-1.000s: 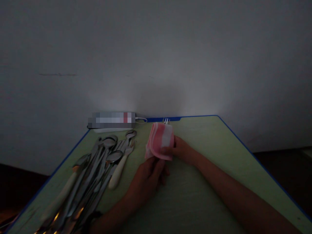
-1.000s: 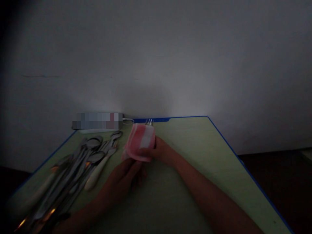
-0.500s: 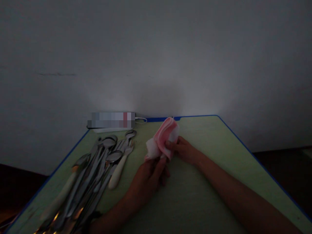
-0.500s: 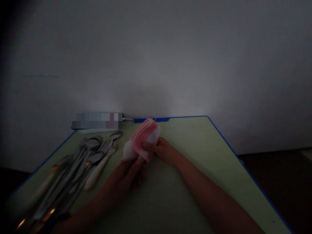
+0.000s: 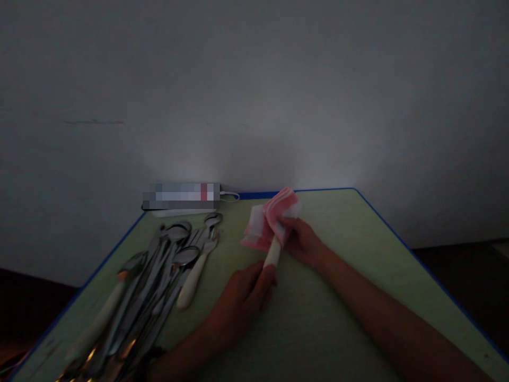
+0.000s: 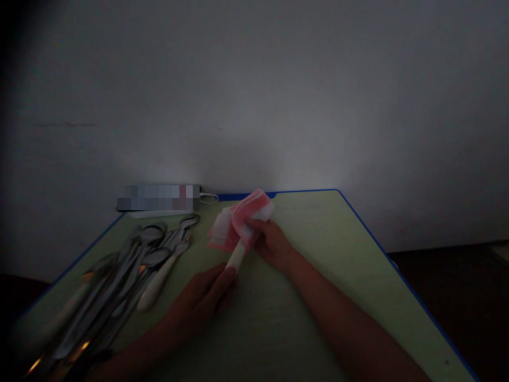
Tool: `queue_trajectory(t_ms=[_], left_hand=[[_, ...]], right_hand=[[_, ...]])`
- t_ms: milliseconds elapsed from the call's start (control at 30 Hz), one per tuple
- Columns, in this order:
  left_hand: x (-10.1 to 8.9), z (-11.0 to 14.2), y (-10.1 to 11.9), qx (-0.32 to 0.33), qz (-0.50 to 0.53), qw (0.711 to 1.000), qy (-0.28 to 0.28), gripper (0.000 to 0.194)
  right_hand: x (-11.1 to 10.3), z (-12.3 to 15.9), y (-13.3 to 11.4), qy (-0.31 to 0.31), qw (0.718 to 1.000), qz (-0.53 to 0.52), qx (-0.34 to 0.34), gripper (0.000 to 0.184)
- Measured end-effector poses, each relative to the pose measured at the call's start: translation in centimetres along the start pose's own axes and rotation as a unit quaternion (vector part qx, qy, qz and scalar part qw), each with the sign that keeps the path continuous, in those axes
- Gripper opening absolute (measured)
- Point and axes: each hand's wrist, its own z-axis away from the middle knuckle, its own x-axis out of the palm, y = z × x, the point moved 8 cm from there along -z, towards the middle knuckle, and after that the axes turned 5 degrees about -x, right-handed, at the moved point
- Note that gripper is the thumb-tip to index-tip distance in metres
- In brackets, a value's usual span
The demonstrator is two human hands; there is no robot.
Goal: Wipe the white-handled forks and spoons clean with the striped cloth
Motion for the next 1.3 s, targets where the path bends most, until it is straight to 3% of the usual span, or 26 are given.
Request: queue_trajectory(t_ms=[167,333,700,900,1000,1100,1200,1300], left_hand=[[0.0,0.1,-0.2,0.000,0.026,1.000,0.007,0.034],[-0.2,0.0,-0.1,0.001,0.027,1.000,0.009,0.034],[-0.1,-0.1,0.3,0.028,-0.019,0.999,0.012,0.034],[-0.2,-0.3,0.4,0.040,-0.052,0.998,0.010,0.030],[-0.1,-0.4,0.0,0.035,-0.022,0.999,0.003,0.031],[0.1,-0.4,-0.5,0.016,0.020,1.000,-0.002,0.032],[0.1,-0.3,-0.8,0.000,0.081,0.997,-0.006,0.033],[-0.1,-0.1,-0.6,0.007,0.140,0.990,0.003,0.033]], right_hand=[[0.5,-0.1,-0.3,-0.008,0.997,-0.076,0.014,0.035],[-0.5,-0.4,0.4,-0.001,1.000,0.010,0.000,0.019],[0.6,0.1,0.9,-0.085,0.990,0.115,0.008,0.029],[-1.3,-0.2,0.1,0.023,0.972,0.211,-0.098,0.037],[-2.6,-0.1,-0.5,0.088,0.949,0.272,-0.133,0.043],[-3.8,-0.5,-1.2,0.135,0.941,0.266,-0.162,0.048],[-4.8,-1.1,-2.6,0.160,0.936,0.240,-0.201,0.049],[-4.8,-1.4,-3.9,0.142,0.935,0.232,-0.227,0.043]])
